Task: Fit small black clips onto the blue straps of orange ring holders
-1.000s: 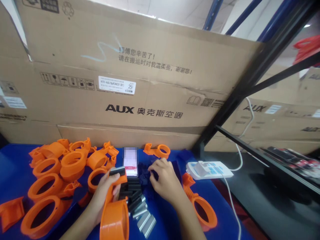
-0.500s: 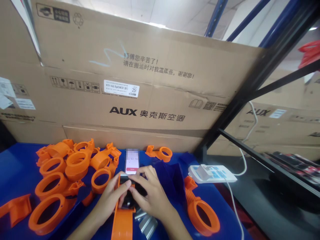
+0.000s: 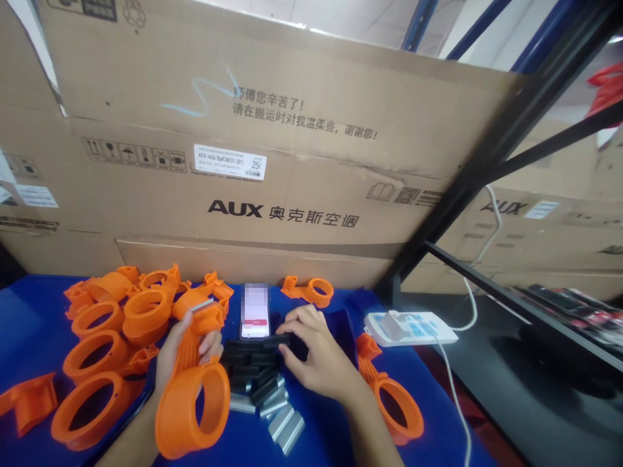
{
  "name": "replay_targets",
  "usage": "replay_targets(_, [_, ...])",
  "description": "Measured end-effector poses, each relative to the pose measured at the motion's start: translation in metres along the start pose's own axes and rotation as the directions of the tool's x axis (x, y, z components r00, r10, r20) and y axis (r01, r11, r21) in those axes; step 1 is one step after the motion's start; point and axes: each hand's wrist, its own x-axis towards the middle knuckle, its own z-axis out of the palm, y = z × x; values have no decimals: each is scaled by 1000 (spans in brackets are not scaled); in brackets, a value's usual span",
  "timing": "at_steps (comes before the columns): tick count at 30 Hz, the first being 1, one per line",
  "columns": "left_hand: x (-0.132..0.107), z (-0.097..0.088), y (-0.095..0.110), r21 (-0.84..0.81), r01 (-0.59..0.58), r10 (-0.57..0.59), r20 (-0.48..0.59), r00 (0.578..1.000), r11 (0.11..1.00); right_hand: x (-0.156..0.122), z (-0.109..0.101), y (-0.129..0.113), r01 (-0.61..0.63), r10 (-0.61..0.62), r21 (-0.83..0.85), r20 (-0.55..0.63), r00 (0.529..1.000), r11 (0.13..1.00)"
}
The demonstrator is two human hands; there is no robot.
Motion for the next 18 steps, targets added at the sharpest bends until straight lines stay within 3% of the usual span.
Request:
replay_targets(4, [-1, 0, -3, -13, 49, -49, 23, 999, 999, -5, 2, -3, -29, 35, -30, 241, 970, 999])
replay_targets(9, [3, -5, -10, 179, 76, -93, 83, 992, 981, -4, 12, -9, -72, 85, -47, 364, 927, 996])
replay_targets(14, [2, -2, -23, 384, -26, 32, -10, 999, 923, -2, 13, -12, -72, 74, -19, 333, 940, 997])
replay_targets(18, [-1, -2, -34, 478, -18, 73, -97, 993, 878, 1, 11, -17, -22, 6, 118, 136, 991, 993])
